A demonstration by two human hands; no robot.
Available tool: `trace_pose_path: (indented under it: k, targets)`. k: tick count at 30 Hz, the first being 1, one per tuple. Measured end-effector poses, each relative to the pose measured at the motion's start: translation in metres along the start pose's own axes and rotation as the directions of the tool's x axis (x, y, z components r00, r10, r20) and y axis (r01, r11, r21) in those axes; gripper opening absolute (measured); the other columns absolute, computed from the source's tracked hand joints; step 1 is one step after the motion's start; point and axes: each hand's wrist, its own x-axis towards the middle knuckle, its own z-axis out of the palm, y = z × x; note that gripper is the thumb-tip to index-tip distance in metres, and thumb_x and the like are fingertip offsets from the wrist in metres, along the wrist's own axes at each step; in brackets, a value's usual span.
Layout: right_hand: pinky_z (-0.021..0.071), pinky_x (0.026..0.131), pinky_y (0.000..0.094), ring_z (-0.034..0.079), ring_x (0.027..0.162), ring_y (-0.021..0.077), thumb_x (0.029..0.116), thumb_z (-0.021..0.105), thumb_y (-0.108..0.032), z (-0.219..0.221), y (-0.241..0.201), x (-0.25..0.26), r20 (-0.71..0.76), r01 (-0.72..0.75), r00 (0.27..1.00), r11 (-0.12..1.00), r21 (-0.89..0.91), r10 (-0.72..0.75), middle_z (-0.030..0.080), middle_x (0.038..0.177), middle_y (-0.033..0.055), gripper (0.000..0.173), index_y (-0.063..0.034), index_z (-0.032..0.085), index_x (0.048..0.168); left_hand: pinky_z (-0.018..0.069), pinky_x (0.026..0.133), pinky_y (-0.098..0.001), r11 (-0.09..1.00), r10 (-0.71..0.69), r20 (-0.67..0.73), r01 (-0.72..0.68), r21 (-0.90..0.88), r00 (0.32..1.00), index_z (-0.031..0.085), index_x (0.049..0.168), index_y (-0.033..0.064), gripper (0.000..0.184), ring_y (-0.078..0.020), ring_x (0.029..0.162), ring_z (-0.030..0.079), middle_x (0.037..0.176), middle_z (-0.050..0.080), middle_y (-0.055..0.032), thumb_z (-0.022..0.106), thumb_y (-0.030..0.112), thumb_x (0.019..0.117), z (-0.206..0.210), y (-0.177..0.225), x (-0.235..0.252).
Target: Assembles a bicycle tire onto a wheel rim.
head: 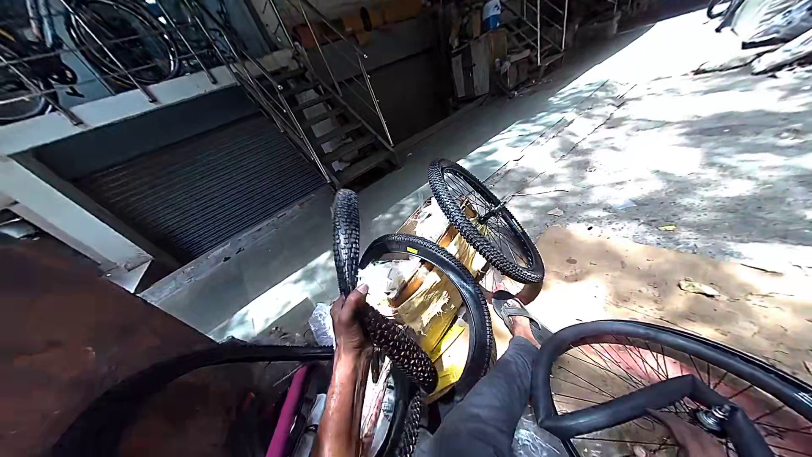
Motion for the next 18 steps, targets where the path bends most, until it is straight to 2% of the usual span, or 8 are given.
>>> trace_pose_path:
  k: [4,7,10,12,14,15,17,18]
  targets:
    - [0.0510,0.102,0.0567,0.057,0.129,0.0392,0.0903,0.070,-0.057,-0.015,-0.059,0.007,0.104,0.094,0.988,0.981,0.169,-0.113,0.053,0.144,0.0254,0.080,-0.0067,0.050,0.149,0.0552,0.055,-0.0192,0.966,0.128,0.025,-0.119,-0.230,0.991,0.065,0.090,0.0227,0.012,-0.0005,0.060,0.062,0.071,0.063,0.0088,0.059,0.027,0.0988,0.022,0.077,-0.037]
    - [0.0578,0.096,0.0501,0.063,0.125,0.0277,0.0763,0.069,-0.079,-0.004,-0.125,0.025,0.051,0.264,0.954,0.907,0.328,-0.296,0.060,0.141,0.0157,0.102,-0.0081,0.052,0.148,0.0563,0.060,-0.0198,0.960,0.175,-0.079,-0.188,-0.207,0.981,0.064,0.100,0.0238,0.009,-0.0008,0.067,0.063,0.078,0.063,0.0094,0.060,0.031,0.1013,0.021,0.109,-0.056]
    - [0.0536,0.103,0.0518,0.058,0.131,0.0265,0.0598,0.074,-0.088,0.007,-0.221,0.045,0.013,0.446,0.873,0.810,0.381,-0.487,0.056,0.147,0.0122,0.127,-0.0087,0.043,0.154,0.0601,0.066,-0.0267,0.979,0.110,-0.132,-0.130,-0.156,0.985,0.065,0.104,0.0220,0.017,-0.0049,0.072,0.067,0.081,0.066,0.0067,0.062,0.039,0.1000,0.015,0.122,-0.086]
    - [0.0491,0.108,0.0517,0.053,0.136,0.0258,0.0586,0.082,-0.079,0.011,-0.282,0.064,-0.010,0.607,0.756,0.694,0.387,-0.655,0.053,0.150,0.0113,0.128,-0.0102,0.037,0.157,0.0606,0.065,-0.0284,0.980,0.097,-0.154,-0.122,-0.158,0.983,0.066,0.100,0.0217,0.018,-0.0059,0.069,0.067,0.078,0.066,0.0060,0.065,0.039,0.0984,0.012,0.137,-0.098]
    - [0.0531,0.104,0.0432,0.061,0.124,0.0151,0.0626,0.088,-0.063,0.007,-0.327,0.071,-0.040,0.734,0.587,0.511,0.448,-0.809,0.064,0.136,0.0043,0.107,-0.0147,0.050,0.150,0.0601,0.064,-0.0260,0.970,0.147,-0.135,-0.169,-0.174,0.980,0.064,0.098,0.0239,0.014,-0.0049,0.067,0.066,0.075,0.064,0.0076,0.064,0.038,0.0992,0.006,0.167,-0.100]
    - [0.0599,0.090,0.0383,0.069,0.106,0.0086,0.0634,0.088,-0.055,-0.001,-0.346,0.065,-0.091,0.762,0.539,0.439,0.476,-0.837,0.073,0.115,-0.0001,0.085,-0.0151,0.063,0.135,0.0598,0.064,-0.0269,0.956,0.184,-0.122,-0.206,-0.207,0.975,0.061,0.098,0.0230,0.013,-0.0061,0.067,0.066,0.075,0.063,0.0066,0.062,0.036,0.1007,0.004,0.186,-0.097]
    - [0.0610,0.069,0.0266,0.069,0.080,-0.0021,0.0663,0.085,-0.043,-0.039,-0.377,0.041,-0.135,0.747,0.540,0.400,0.531,-0.831,0.074,0.087,-0.0096,0.050,-0.0189,0.073,0.109,0.0607,0.066,-0.0279,0.922,0.283,-0.041,-0.284,-0.263,0.958,0.060,0.099,0.0205,0.017,-0.0077,0.068,0.066,0.076,0.063,0.0040,0.053,0.034,0.1059,0.009,0.229,-0.094]
    - [0.0606,0.065,0.0230,0.068,0.076,-0.0043,0.0684,0.085,-0.039,-0.068,-0.388,0.029,-0.144,0.727,0.562,0.403,0.557,-0.815,0.073,0.083,-0.0118,0.043,-0.0195,0.074,0.105,0.0619,0.067,-0.0296,0.906,0.345,0.014,-0.330,-0.264,0.938,0.060,0.100,0.0195,0.022,-0.0089,0.071,0.067,0.078,0.065,0.0026,0.046,0.034,0.1088,0.015,0.252,-0.092]
